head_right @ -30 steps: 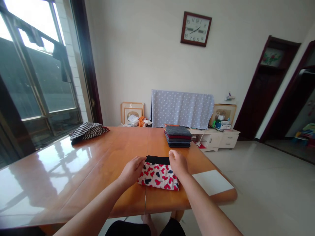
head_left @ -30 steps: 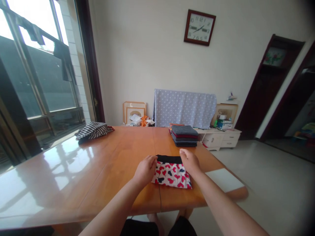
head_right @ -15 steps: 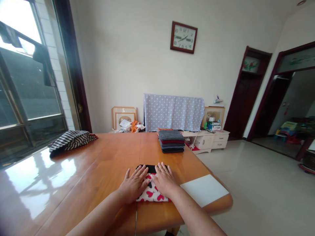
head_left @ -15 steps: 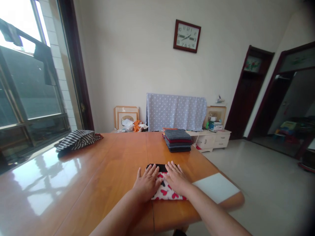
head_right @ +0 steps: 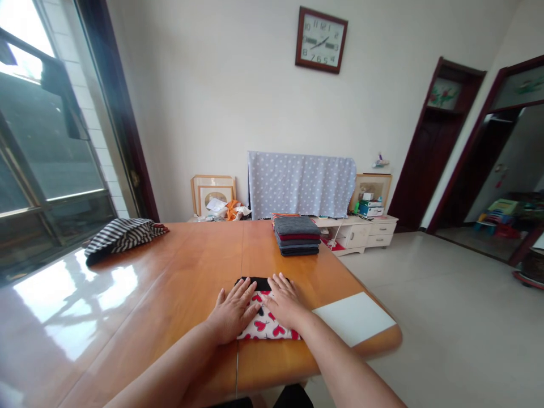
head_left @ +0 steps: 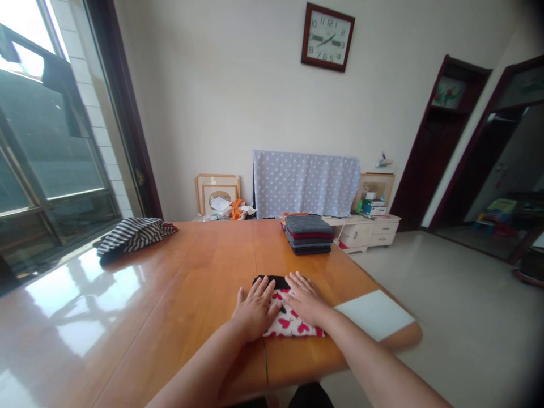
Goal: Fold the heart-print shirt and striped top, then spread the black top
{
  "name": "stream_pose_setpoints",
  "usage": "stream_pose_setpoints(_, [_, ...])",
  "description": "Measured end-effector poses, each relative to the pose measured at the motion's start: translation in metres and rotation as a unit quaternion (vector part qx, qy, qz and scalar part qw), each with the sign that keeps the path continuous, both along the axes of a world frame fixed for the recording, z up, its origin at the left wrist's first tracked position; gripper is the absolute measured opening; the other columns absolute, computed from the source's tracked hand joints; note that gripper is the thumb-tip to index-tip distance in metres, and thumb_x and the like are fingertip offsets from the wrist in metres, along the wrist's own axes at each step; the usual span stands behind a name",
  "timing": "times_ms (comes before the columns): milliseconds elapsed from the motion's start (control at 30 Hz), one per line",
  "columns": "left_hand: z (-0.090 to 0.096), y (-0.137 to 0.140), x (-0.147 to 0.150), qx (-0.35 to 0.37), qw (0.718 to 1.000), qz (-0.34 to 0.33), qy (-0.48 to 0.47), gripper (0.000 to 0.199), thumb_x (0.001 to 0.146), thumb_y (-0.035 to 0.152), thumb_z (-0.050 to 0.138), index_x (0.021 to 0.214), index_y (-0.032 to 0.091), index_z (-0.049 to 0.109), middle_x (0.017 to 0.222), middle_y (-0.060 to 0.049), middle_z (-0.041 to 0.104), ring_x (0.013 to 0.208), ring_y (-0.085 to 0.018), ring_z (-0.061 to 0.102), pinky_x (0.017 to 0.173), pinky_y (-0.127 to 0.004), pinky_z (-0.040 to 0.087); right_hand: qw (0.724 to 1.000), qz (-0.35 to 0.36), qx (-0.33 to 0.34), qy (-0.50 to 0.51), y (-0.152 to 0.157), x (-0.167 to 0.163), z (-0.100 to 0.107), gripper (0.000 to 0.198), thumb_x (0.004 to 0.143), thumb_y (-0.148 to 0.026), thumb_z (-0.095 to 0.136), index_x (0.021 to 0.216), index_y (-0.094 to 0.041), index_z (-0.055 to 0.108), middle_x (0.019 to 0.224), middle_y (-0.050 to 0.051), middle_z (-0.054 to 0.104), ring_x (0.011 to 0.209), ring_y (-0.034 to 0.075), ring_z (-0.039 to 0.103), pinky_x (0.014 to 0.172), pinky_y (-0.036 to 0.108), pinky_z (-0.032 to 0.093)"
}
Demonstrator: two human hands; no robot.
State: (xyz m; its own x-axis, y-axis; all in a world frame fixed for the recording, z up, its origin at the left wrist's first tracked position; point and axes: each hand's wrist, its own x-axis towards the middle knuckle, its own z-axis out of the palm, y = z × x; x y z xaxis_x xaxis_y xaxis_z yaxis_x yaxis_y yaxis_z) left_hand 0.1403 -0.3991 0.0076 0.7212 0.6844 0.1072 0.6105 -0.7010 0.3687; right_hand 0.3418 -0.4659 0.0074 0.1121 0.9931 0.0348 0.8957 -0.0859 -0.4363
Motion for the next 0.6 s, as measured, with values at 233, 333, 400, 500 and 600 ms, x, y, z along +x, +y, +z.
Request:
stream_pose_setpoints(233, [0.006, 0.014, -0.011, -0.038, 0.974, 0.151, -0.166, 0.051, 0.095, 0.045, 0.045, 0.134, 0.015, 0.059, 0.141, -0.018, 0.059, 0.131, -0.027, 0.055, 0.107, -0.036, 0.044, 0.955, -0.206, 0.092, 0.193, -0.020, 0.041, 0.013, 0.043, 0.096, -0.049, 0.041, 0.110, -0.019, 0.069, 0.115, 0.010, 0.073, 0.106, 0.022, 0.067, 0.088, 0.030, 0.051])
stream_pose_setpoints(333, [0.011, 0.019, -0.019, -0.134, 0.951, 0.228, -0.163, 0.038, 0.091, 0.043, 0.051, 0.113, 0.017, 0.066, 0.112, -0.014, 0.073, 0.102, -0.026, 0.070, 0.081, -0.033, 0.054, 0.950, -0.236, 0.038, 0.201, -0.033, 0.049, 0.013, 0.038, 0.091, -0.051, 0.049, 0.088, -0.018, 0.068, 0.079, 0.007, 0.073, 0.068, 0.018, 0.066, 0.058, 0.025, 0.047])
stream_pose_setpoints(400, [0.014, 0.020, -0.020, -0.217, 0.933, 0.246, -0.144, 0.031, 0.088, 0.044, 0.055, 0.097, 0.018, 0.067, 0.095, -0.012, 0.075, 0.083, -0.025, 0.072, 0.063, -0.029, 0.053, 0.949, -0.243, 0.009, 0.202, -0.036, 0.048, 0.011, 0.036, 0.086, -0.052, 0.057, 0.079, -0.018, 0.066, 0.066, 0.003, 0.068, 0.055, 0.015, 0.060, 0.051, 0.024, 0.041])
stream_pose_setpoints(500, [0.018, 0.023, -0.013, -0.287, 0.911, 0.269, -0.126, 0.030, 0.084, 0.048, 0.060, 0.079, 0.018, 0.063, 0.081, -0.012, 0.075, 0.068, -0.023, 0.071, 0.050, -0.027, 0.047, 0.951, -0.245, -0.015, 0.186, -0.032, 0.041, 0.011, 0.035, 0.079, -0.052, 0.068, 0.071, -0.018, 0.064, 0.057, 0.002, 0.063, 0.053, 0.014, 0.057, 0.050, 0.024, 0.038])
stream_pose_setpoints(600, [0.019, 0.029, -0.002, -0.292, 0.904, 0.289, -0.115, 0.031, 0.076, 0.048, 0.071, 0.078, 0.019, 0.062, 0.082, -0.013, 0.075, 0.069, -0.024, 0.071, 0.050, -0.027, 0.047, 0.955, -0.245, -0.030, 0.164, -0.023, 0.035, 0.013, 0.030, 0.071, -0.046, 0.078, 0.068, -0.018, 0.067, 0.056, 0.002, 0.064, 0.056, 0.016, 0.060, 0.052, 0.024, 0.038])
